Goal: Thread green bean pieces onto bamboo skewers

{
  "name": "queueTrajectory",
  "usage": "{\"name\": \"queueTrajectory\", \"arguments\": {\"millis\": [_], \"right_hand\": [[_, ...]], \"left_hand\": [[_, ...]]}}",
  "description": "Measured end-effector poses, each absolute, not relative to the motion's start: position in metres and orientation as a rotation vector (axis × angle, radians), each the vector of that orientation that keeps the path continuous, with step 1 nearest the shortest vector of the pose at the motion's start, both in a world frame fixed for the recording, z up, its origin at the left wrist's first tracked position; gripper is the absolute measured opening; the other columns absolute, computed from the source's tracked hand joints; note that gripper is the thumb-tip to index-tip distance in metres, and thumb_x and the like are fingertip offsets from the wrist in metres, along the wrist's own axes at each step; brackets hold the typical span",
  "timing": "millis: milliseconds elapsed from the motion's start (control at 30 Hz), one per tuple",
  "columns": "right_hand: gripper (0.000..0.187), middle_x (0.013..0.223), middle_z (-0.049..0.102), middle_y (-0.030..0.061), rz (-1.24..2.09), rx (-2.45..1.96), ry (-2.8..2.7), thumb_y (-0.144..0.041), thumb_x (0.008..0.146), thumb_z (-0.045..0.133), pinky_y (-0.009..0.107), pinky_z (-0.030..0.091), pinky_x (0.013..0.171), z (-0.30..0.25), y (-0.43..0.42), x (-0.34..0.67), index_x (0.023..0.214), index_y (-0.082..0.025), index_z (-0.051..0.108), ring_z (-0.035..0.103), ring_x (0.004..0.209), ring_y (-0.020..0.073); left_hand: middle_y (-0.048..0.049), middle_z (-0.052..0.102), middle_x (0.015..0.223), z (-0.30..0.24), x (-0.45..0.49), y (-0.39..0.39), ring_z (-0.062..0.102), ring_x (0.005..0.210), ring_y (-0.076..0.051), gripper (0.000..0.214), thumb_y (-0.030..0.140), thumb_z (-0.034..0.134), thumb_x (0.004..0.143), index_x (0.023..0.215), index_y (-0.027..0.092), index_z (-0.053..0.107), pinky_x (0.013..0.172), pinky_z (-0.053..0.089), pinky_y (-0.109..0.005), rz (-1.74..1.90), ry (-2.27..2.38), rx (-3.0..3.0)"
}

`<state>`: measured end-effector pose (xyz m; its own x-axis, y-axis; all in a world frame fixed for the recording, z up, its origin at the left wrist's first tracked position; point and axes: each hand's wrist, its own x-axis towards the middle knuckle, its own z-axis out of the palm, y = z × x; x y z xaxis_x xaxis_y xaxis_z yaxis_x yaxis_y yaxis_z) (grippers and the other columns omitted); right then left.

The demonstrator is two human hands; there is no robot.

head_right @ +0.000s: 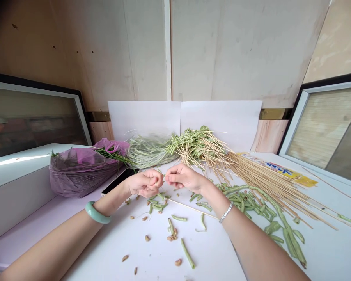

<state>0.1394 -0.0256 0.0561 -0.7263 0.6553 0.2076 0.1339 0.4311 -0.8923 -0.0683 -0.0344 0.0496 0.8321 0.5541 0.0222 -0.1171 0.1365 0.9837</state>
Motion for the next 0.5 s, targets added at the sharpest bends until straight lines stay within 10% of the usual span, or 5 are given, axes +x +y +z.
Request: {"name": "queueTrajectory", "arguments": {"millis": [267,500], "right_hand": [[0.032,0.072,0.056,-0.0029,1.024,-0.785,-1.969,-0.043,0.096,0.049,0.022,0.044,0.050,0.054,-0.008,0.149,0.092,-0.013,0.060,0.050,0.051,0.0071],[0.029,0.104,0.062,0.0060,0.784,-0.904,-2.069,-0.012,0.081,0.061,0.039,0.044,0.093,0.048,-0.009,0.139,0.107,-0.019,0.071,0.058,0.101,0.0211]], "left_hand": [[0.0080,0.036,0.054,0.040,-0.063,-0.023,0.036,0.039,-0.005,0.033,0.046,0.062,0.086,0.078,0.017,0.050,0.036,0.024,-0.015,0.816,0.432,1.170],[-0.0023,0.062,0.088,0.016,-0.071,-0.002,0.059,0.065,-0.011,0.025,0.035,0.054,0.094,0.104,0.013,0.059,0.057,0.052,-0.025,0.795,0.597,1.143]]}}
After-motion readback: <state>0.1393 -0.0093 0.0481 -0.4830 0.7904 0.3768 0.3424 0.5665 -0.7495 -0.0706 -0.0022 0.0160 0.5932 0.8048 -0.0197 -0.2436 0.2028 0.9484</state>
